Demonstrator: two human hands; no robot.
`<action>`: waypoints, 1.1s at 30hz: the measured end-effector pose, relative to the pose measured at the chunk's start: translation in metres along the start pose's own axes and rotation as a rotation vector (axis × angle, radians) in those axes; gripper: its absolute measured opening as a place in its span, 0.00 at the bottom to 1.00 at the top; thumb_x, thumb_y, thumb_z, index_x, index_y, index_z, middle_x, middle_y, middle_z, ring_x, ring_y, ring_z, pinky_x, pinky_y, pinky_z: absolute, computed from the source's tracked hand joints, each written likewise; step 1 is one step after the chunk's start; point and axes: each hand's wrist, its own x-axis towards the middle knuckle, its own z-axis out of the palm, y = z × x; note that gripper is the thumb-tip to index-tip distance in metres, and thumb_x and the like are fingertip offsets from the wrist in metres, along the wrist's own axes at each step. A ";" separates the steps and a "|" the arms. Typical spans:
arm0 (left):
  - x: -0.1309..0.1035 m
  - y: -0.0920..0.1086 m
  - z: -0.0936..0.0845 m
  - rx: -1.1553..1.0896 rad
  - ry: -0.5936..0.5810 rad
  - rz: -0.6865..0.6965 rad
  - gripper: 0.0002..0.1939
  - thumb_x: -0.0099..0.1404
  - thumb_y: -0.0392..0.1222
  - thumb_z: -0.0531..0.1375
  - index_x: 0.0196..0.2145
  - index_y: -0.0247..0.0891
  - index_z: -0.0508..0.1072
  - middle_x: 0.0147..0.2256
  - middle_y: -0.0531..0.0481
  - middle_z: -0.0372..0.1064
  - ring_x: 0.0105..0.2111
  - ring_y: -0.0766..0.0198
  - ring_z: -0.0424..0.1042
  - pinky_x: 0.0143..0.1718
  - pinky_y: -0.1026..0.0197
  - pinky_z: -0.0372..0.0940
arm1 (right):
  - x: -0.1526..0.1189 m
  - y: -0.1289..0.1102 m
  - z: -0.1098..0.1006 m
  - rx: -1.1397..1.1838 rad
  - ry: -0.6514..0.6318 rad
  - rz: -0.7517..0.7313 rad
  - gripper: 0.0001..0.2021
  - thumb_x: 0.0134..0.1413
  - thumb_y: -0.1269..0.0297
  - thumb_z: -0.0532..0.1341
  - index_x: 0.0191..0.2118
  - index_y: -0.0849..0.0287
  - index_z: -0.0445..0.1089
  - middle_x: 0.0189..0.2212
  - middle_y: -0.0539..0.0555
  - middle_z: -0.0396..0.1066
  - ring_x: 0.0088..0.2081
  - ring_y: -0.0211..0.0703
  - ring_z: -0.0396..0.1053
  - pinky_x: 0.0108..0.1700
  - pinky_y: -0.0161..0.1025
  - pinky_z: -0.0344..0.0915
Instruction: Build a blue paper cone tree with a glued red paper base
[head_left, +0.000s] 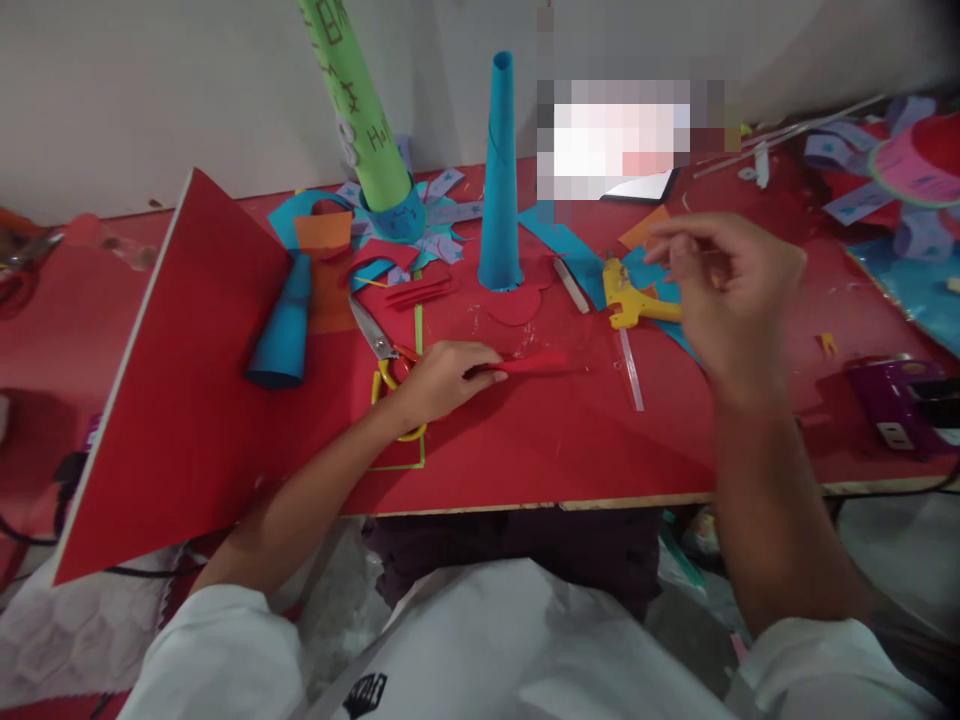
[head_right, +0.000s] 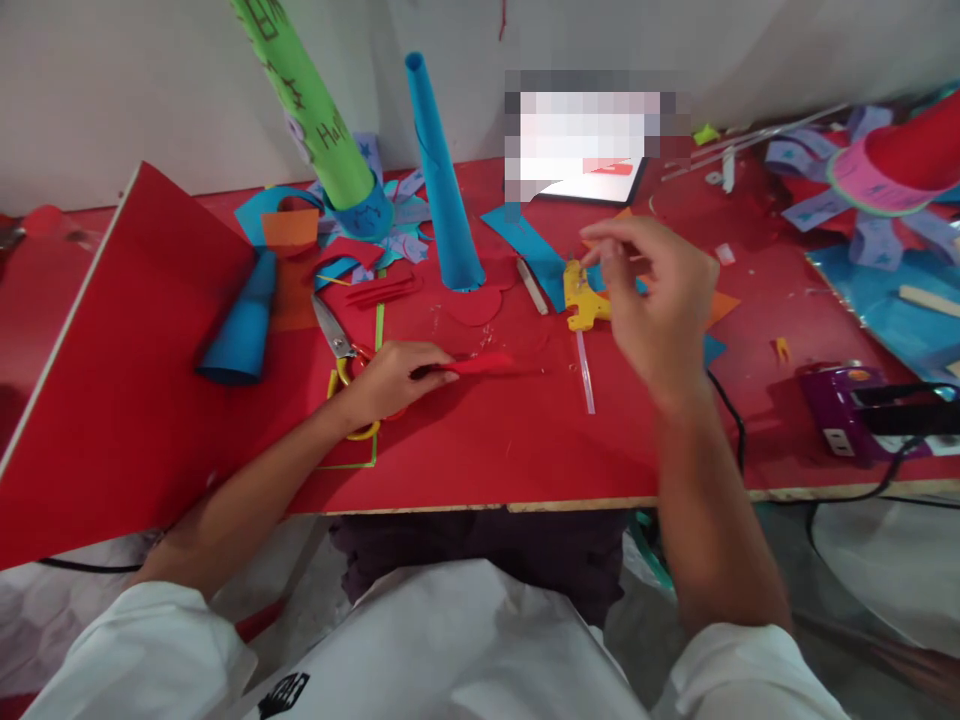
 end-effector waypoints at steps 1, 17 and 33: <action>0.000 -0.001 0.000 0.039 -0.034 -0.024 0.07 0.72 0.45 0.65 0.39 0.39 0.79 0.32 0.51 0.75 0.31 0.64 0.71 0.35 0.62 0.59 | 0.002 0.011 -0.008 -0.176 -0.094 -0.002 0.14 0.72 0.65 0.57 0.52 0.56 0.80 0.43 0.59 0.81 0.44 0.46 0.78 0.48 0.44 0.71; 0.109 -0.046 -0.017 -0.048 0.511 0.045 0.43 0.67 0.55 0.71 0.69 0.39 0.56 0.65 0.37 0.66 0.62 0.51 0.70 0.63 0.52 0.67 | -0.011 0.077 -0.025 -0.868 -0.622 -0.006 0.27 0.60 0.72 0.58 0.65 0.55 0.67 0.51 0.65 0.74 0.52 0.59 0.70 0.47 0.48 0.63; 0.131 -0.080 -0.009 -0.186 0.374 0.125 0.26 0.74 0.53 0.63 0.62 0.38 0.65 0.56 0.43 0.75 0.53 0.55 0.78 0.56 0.52 0.75 | 0.020 0.060 -0.043 -0.818 -0.156 -0.073 0.15 0.68 0.55 0.60 0.51 0.58 0.76 0.42 0.67 0.78 0.45 0.57 0.75 0.41 0.47 0.62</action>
